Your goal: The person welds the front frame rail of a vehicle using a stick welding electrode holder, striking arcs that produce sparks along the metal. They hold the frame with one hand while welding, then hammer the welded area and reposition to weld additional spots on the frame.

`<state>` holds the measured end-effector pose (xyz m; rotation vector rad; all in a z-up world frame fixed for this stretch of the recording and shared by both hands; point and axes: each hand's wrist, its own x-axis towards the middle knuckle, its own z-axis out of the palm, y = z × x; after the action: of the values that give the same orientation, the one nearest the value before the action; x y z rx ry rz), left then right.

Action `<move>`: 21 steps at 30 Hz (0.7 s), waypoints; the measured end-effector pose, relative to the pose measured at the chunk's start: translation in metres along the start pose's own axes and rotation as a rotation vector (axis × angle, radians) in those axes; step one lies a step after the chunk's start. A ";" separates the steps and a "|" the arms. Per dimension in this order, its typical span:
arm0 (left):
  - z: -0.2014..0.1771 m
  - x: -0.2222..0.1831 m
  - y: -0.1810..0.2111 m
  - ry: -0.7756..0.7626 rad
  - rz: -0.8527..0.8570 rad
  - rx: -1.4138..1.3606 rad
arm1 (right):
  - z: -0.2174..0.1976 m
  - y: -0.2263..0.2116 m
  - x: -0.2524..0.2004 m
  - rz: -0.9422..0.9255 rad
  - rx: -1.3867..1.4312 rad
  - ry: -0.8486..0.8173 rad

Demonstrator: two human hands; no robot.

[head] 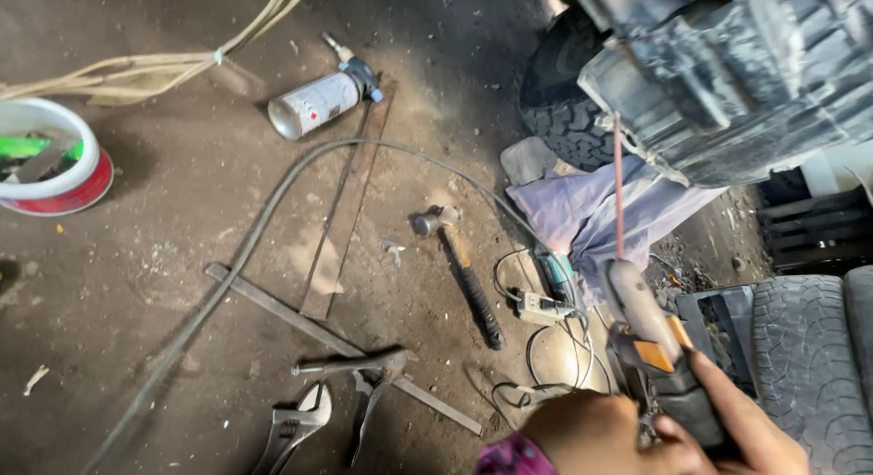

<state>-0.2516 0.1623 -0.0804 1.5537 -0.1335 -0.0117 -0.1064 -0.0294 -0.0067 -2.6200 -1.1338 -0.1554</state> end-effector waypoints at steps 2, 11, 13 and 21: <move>-0.011 0.021 -0.014 -0.014 0.010 0.011 | 0.009 -0.034 0.004 -0.007 -0.027 0.040; 0.004 0.045 -0.025 0.396 0.198 -0.448 | 0.032 -0.083 0.033 -0.244 -0.100 0.163; 0.006 0.045 -0.016 0.555 0.261 -0.519 | 0.031 -0.089 0.037 -0.260 -0.084 0.199; 0.007 0.049 -0.005 0.633 0.212 -0.438 | 0.019 -0.098 0.041 -0.254 -0.124 0.203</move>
<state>-0.2028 0.1507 -0.0817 1.0404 0.1969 0.5776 -0.1494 0.0690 0.0042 -2.4817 -1.4177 -0.5470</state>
